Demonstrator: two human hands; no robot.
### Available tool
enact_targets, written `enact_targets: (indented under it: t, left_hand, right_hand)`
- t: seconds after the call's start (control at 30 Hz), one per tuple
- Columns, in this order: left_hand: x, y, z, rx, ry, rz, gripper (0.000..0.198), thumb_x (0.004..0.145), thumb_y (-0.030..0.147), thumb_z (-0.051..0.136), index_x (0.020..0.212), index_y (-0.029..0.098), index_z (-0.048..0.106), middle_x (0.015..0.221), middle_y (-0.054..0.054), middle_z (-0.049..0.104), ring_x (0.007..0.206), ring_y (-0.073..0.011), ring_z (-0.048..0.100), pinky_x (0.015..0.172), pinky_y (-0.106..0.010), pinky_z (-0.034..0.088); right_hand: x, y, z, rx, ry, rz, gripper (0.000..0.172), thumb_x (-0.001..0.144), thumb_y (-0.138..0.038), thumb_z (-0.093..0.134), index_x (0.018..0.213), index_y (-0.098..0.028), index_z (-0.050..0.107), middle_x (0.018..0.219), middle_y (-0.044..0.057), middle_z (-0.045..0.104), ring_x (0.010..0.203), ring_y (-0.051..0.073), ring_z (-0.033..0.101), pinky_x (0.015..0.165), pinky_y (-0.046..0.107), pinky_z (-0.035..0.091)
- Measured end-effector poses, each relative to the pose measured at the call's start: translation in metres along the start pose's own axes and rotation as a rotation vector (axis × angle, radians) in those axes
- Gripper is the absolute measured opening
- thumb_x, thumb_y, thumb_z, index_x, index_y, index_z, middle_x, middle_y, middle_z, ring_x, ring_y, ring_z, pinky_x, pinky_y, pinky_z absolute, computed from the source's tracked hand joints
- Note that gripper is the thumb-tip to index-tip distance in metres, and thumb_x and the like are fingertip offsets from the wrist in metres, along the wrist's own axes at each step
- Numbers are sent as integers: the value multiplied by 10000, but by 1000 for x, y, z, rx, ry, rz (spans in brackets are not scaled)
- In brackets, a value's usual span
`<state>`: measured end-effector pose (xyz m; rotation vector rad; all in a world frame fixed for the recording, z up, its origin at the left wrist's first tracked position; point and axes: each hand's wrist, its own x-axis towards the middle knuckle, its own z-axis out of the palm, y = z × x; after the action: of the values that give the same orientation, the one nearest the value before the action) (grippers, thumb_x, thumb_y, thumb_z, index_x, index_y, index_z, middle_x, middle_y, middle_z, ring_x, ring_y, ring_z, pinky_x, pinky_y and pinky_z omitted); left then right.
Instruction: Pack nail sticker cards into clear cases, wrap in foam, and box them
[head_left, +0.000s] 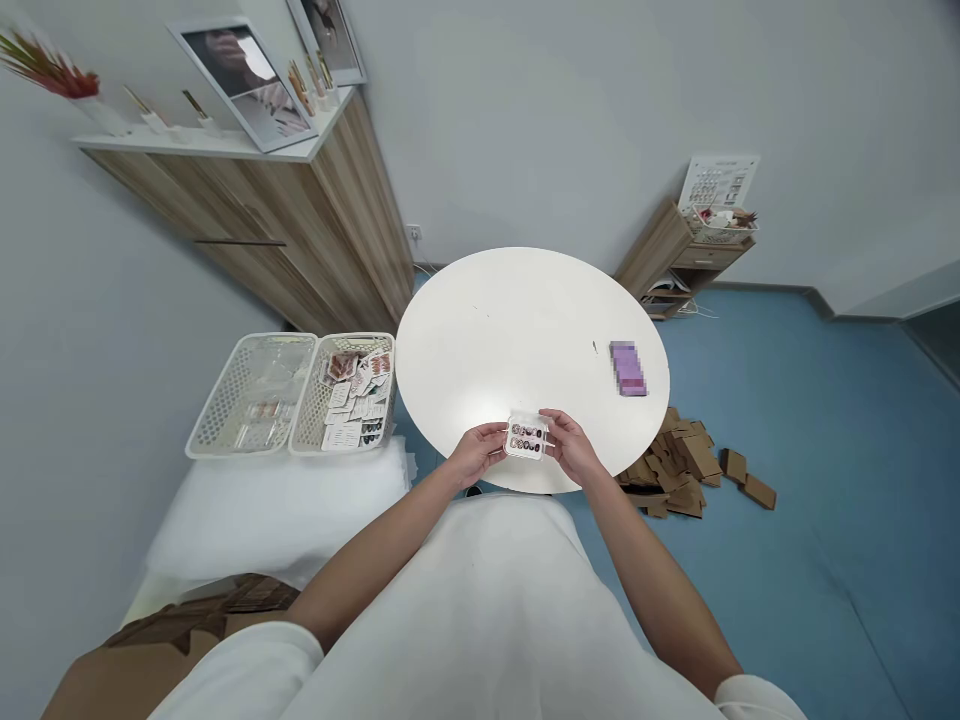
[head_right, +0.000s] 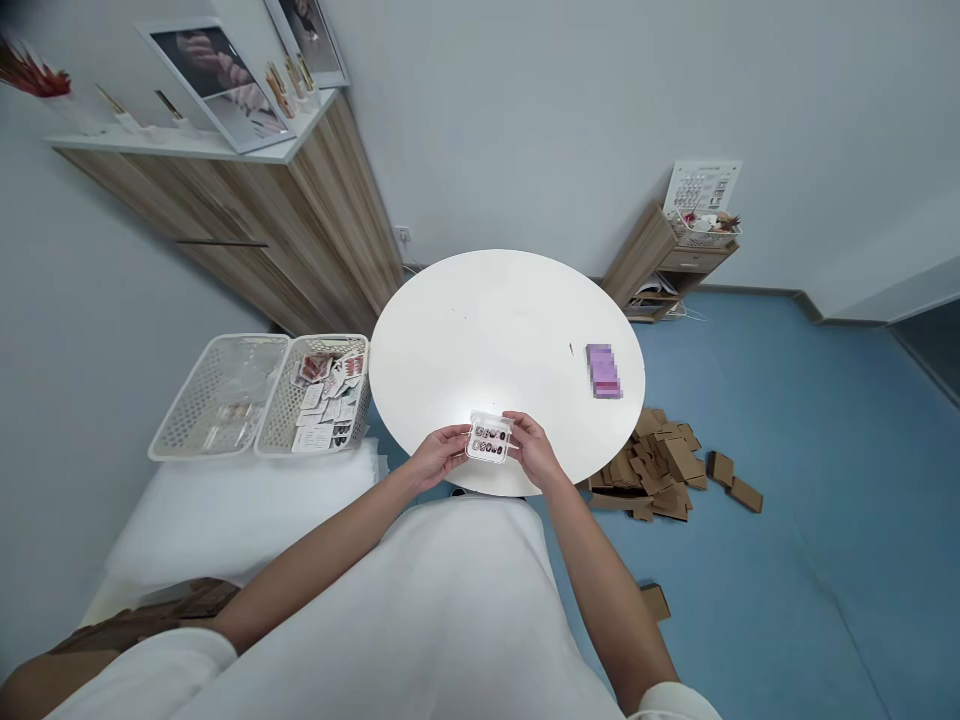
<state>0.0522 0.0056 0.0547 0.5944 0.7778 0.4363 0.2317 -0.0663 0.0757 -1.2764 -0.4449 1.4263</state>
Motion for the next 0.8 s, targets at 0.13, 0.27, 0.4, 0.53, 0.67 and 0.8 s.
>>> enact_targets:
  t: [0.13,0.27,0.4,0.53,0.67,0.8]
  left_hand:
    - [0,-1,3,-48,-6,19,307,627,212,714,915,157,620,863,-59,646,729,-97,592,697,-223,477]
    - [1,-4,7,-103,16,49,299,615,199,720,897,164,625,862,-49,646,737,-93,591,705,-216,470]
    - [2,-7,13,-125,44,84,293,608,205,721,882,166,624,869,-46,641,739,-90,583,704,-216,460]
    - [2,-11,22,-82,51,119,294,620,250,709,892,175,624,901,-50,634,767,-99,578,728,-241,446]
    - [0,-13,33,68,86,140,331,688,367,634,972,200,597,970,-57,621,841,-130,573,744,-272,431]
    - [-2,-16,51,306,57,194,420,693,398,622,1058,200,556,990,-69,626,920,-163,560,773,-276,403]
  right_hand:
    - [-8,-1,6,97,25,-8,256,663,-261,579,920,-251,577,1052,17,583,877,173,586,720,339,501]
    - [-20,-1,11,139,55,-8,353,702,-321,577,1046,-287,502,1069,11,585,864,161,602,740,338,505]
    - [-30,3,10,56,62,37,451,675,-364,633,1081,-276,458,974,16,618,829,161,622,777,350,499]
    - [-31,5,1,-28,108,33,485,631,-358,679,1053,-251,464,859,16,637,779,179,638,769,361,496]
    - [-28,1,-9,-50,143,15,468,602,-350,694,1005,-237,484,838,15,641,750,164,632,749,347,502]
    - [-30,-5,-18,-52,132,-4,476,592,-349,694,1003,-233,484,827,10,641,736,150,619,746,346,503]
